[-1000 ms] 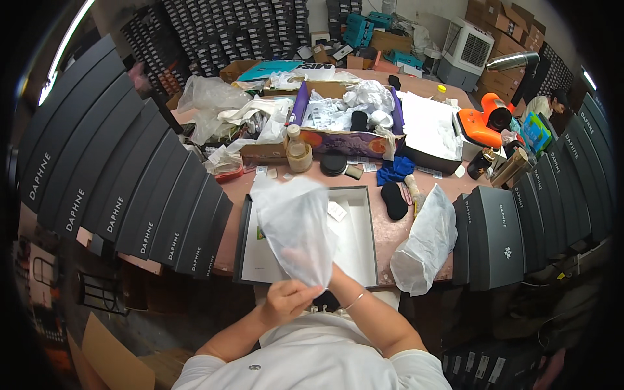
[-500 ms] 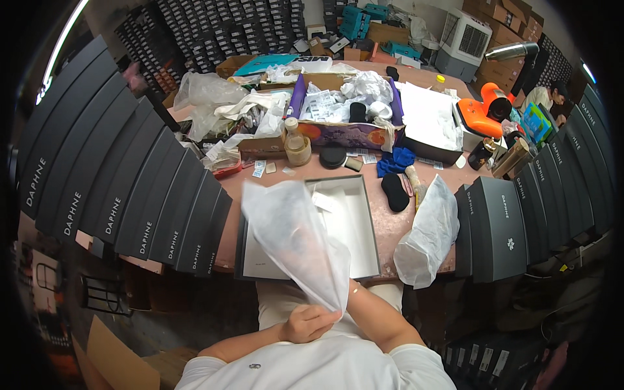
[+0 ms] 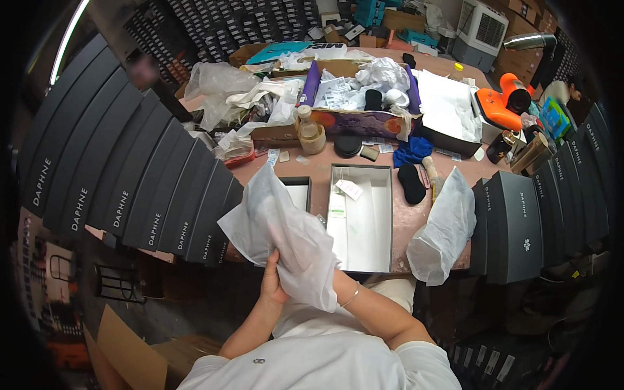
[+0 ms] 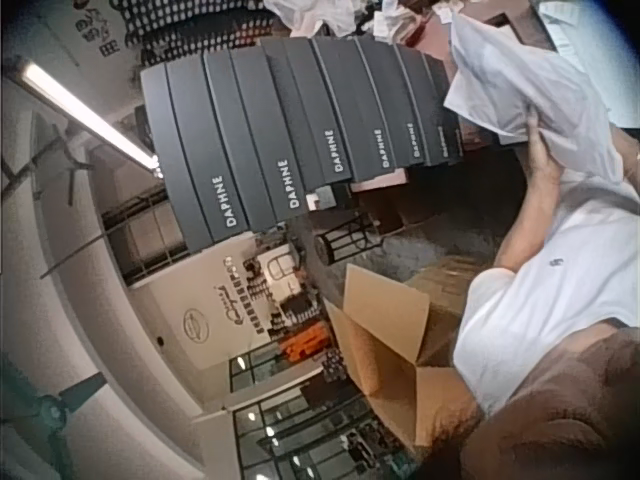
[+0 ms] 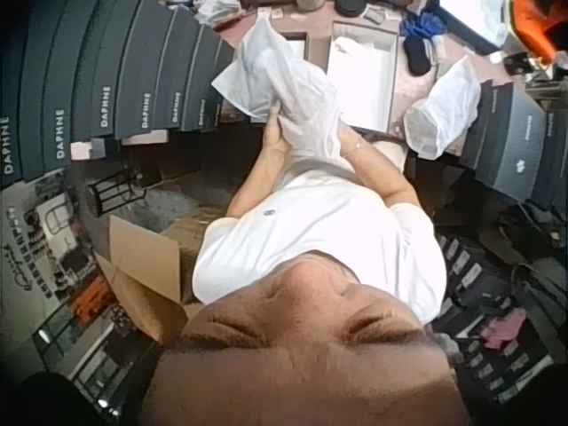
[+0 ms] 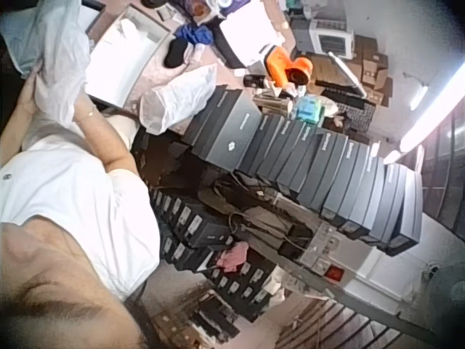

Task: Pack shoes into boxes and stack them for shipment.

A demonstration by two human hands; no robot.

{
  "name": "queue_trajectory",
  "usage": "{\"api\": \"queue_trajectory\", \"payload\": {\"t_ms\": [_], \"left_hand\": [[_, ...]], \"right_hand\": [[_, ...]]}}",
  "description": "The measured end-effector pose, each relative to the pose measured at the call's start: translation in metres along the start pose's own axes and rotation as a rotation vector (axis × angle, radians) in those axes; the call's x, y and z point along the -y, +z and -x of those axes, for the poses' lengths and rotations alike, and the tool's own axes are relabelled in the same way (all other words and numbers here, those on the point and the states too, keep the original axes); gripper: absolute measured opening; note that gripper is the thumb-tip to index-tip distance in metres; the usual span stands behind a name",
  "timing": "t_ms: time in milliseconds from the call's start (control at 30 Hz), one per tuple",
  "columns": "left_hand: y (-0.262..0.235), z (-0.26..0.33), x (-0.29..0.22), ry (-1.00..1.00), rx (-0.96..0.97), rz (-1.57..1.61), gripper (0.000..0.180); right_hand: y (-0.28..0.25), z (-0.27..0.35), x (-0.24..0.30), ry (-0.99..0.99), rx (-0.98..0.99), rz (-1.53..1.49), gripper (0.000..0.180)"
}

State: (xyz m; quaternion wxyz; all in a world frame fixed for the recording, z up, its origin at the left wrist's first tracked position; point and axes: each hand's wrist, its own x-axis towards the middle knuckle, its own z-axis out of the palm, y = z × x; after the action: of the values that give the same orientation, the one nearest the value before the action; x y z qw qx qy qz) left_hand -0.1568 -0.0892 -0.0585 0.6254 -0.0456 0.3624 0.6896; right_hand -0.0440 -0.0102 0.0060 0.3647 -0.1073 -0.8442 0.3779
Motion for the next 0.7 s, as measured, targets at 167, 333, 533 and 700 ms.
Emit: {"api": "queue_trajectory", "payload": {"t_ms": [167,333,533,700], "left_hand": [[0.013,0.004,-0.041,0.392,-0.091,-0.062,0.056],[0.035,0.001,0.018,0.564,-0.038,-0.448,0.058],[0.069,-0.004,0.022,-0.281,0.965,-1.334,0.067],[0.085,-0.108,0.039,0.931,1.144,-2.385,0.055]], "right_hand": [[-0.037,0.079,-0.012,0.769,0.306,-0.611,0.053],[-0.031,0.090,0.009,0.874,-0.401,-1.377,0.088],[-0.091,0.136,-0.006,0.801,-0.846,-0.957,0.065],[-0.139,0.181,0.007,0.667,-0.973,-0.831,0.058]]}}
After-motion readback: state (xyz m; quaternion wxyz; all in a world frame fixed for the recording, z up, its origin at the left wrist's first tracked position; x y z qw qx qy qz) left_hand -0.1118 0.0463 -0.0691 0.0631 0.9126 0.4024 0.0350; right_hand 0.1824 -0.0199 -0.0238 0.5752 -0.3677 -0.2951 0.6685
